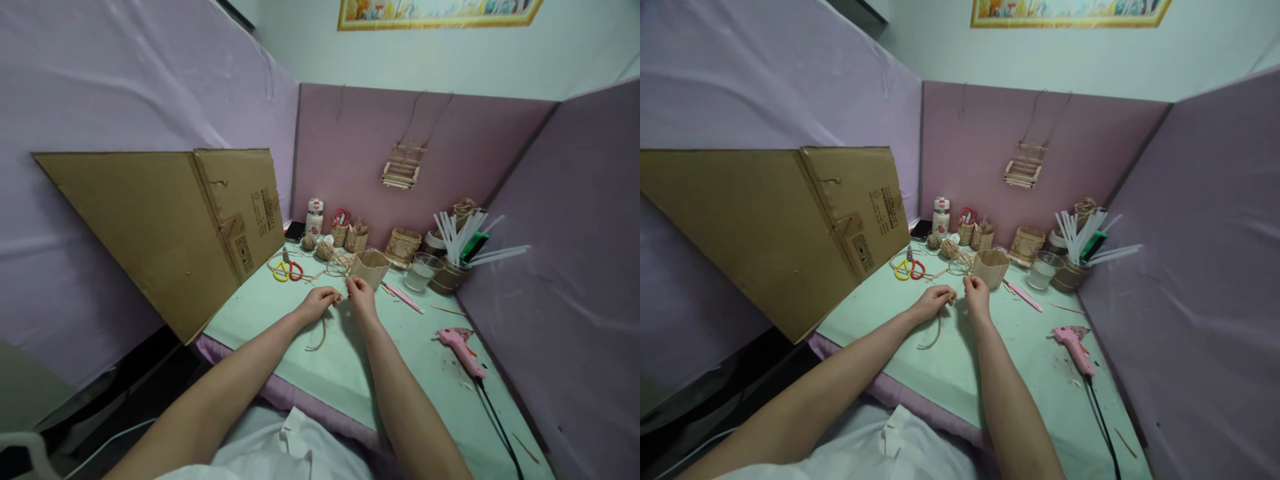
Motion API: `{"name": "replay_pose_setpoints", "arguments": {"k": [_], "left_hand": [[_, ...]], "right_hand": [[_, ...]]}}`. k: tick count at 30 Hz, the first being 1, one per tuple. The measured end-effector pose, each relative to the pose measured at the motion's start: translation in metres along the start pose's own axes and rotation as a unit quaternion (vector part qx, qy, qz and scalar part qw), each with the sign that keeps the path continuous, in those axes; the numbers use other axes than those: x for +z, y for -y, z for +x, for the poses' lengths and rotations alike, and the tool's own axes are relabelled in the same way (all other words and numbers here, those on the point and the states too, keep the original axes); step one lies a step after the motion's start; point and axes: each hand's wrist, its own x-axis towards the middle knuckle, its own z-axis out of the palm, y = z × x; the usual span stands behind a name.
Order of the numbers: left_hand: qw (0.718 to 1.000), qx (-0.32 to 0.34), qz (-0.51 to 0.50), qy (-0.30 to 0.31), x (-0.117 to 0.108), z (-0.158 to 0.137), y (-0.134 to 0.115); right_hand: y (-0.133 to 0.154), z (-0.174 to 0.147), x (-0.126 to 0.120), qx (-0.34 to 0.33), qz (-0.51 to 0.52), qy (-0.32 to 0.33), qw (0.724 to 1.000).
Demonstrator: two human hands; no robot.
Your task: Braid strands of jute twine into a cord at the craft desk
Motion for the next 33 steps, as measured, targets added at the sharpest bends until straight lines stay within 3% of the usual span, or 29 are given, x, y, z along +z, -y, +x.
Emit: {"name": "replay_pose_setpoints", "arguments": {"k": [6, 9, 14, 17, 21, 25, 28, 33], "left_hand": [[0.999, 0.0, 0.029, 0.033, -0.002, -0.001, 0.001], [0.998, 0.003, 0.037, 0.042, -0.004, -0.002, 0.0], [0.999, -0.002, 0.036, -0.013, -0.01, 0.0, 0.004], [0.998, -0.008, 0.019, -0.058, -0.014, 0.005, 0.009], [0.998, -0.001, 0.002, -0.067, -0.014, 0.007, 0.009], [0.999, -0.003, -0.001, -0.045, -0.013, 0.005, 0.005], [0.999, -0.018, -0.019, -0.038, -0.012, 0.004, 0.005], [0.994, -0.053, -0.063, -0.065, -0.013, 0.007, 0.008]], "right_hand": [[-0.012, 0.01, -0.009, -0.008, -0.05, -0.103, 0.993], [-0.014, 0.014, -0.015, -0.008, -0.089, -0.12, 0.989], [-0.009, 0.01, -0.022, -0.01, -0.232, -0.055, 0.971], [-0.002, 0.002, -0.016, -0.077, -0.291, -0.011, 0.954], [0.005, -0.008, -0.002, -0.152, -0.227, 0.091, 0.958], [0.01, -0.015, 0.006, -0.173, -0.174, 0.117, 0.962], [0.014, -0.014, 0.002, -0.177, -0.184, 0.082, 0.963], [0.014, -0.008, -0.01, -0.147, -0.276, -0.059, 0.948]]}}
